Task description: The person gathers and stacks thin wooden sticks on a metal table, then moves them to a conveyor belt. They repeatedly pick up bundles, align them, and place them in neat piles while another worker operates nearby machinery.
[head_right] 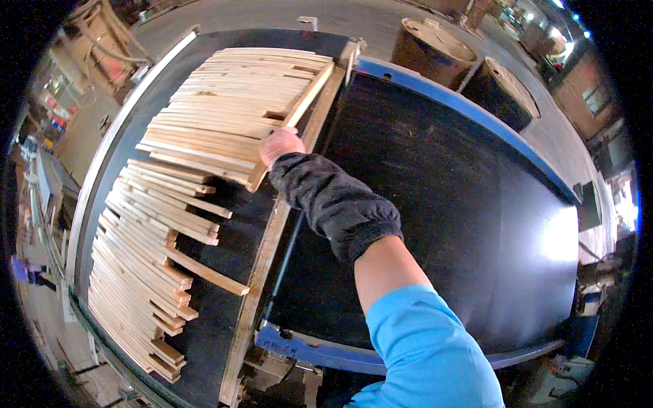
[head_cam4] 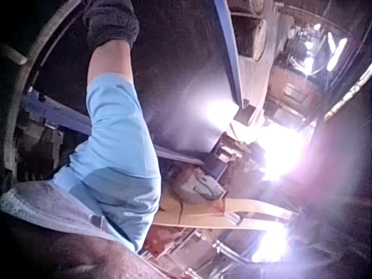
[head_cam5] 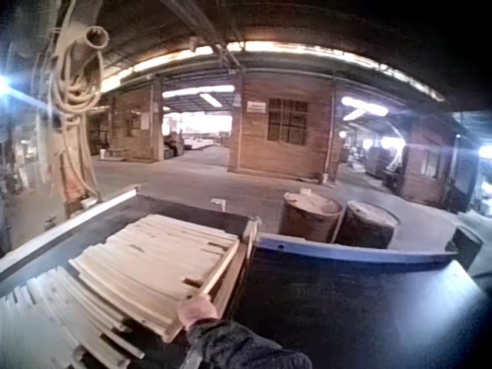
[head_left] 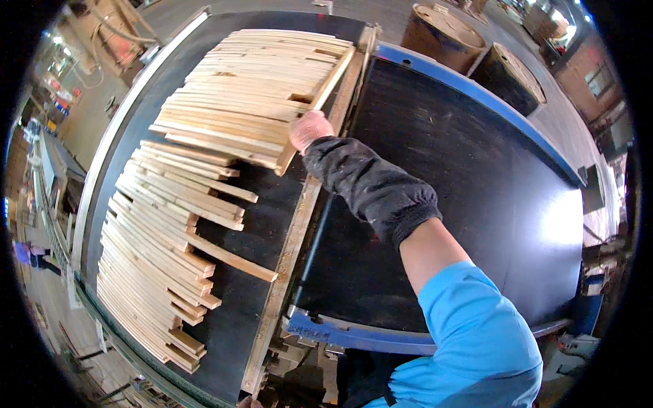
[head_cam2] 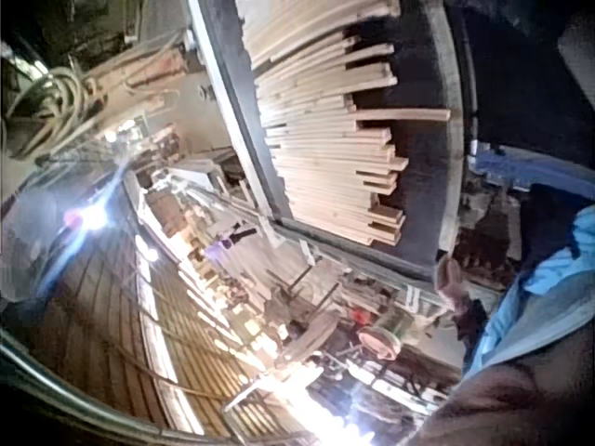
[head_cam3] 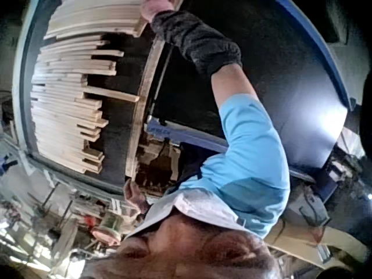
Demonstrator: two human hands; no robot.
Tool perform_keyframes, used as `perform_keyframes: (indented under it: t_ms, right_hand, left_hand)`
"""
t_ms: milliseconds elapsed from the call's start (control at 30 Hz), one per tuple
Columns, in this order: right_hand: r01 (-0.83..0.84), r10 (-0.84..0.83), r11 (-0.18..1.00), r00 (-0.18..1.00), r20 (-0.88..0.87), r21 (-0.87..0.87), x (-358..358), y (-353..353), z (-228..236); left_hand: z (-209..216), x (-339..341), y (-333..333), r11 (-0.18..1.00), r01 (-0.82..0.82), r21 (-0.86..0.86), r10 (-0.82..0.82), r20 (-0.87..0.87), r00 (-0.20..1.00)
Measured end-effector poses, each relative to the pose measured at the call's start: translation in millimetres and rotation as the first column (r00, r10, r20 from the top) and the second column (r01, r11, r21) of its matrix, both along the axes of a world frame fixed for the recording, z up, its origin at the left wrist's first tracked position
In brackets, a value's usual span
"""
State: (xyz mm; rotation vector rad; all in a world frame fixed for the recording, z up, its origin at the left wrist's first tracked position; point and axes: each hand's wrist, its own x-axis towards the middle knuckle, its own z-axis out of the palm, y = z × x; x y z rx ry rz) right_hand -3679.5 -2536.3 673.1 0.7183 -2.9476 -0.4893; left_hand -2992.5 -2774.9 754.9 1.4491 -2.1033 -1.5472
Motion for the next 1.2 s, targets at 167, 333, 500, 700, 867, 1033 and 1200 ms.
perform_keyframes:
  t_ms: [167,333,500,700,867,1033,1200]
  right_hand:
    - [-0.028,0.030,0.997,0.999,0.028,-0.076,-7.7,-11.3,-11.9]
    - [0.013,0.018,0.972,0.992,0.126,-0.235,10.4,-1.1,12.1]
    - [0.341,-0.250,0.624,0.940,0.233,-0.703,15.6,47.1,-18.6]
    - [0.166,-0.169,0.897,0.985,0.029,-0.410,-11.1,103.5,-12.8]
    - [0.298,-0.272,0.905,0.954,0.126,-0.303,-60.3,104.4,-14.2]
    - [0.224,-0.208,0.942,0.974,0.089,-0.248,-65.7,72.1,-14.7]
    - [0.191,-0.161,0.933,0.979,0.122,-0.304,-77.8,41.8,-31.7]
  left_hand:
    - [16.6,-81.0,35.0,0.993,0.117,-0.022,-0.116,0.069,0.991]
    - [0.4,-158.9,45.6,0.903,0.378,-0.202,-0.380,0.033,0.924]
    - [-26.0,-269.8,82.5,0.835,0.468,-0.290,-0.507,-0.070,0.859]
    - [-48.3,-336.9,83.4,0.770,0.514,-0.379,-0.356,0.414,0.838]
    - [-57.3,-343.8,76.9,0.759,0.496,-0.422,-0.302,0.447,0.842]
    - [-66.0,-354.1,58.8,0.783,0.386,-0.487,-0.235,0.343,0.909]
    - [-68.5,-369.3,37.1,0.831,0.313,-0.459,-0.177,0.315,0.932]
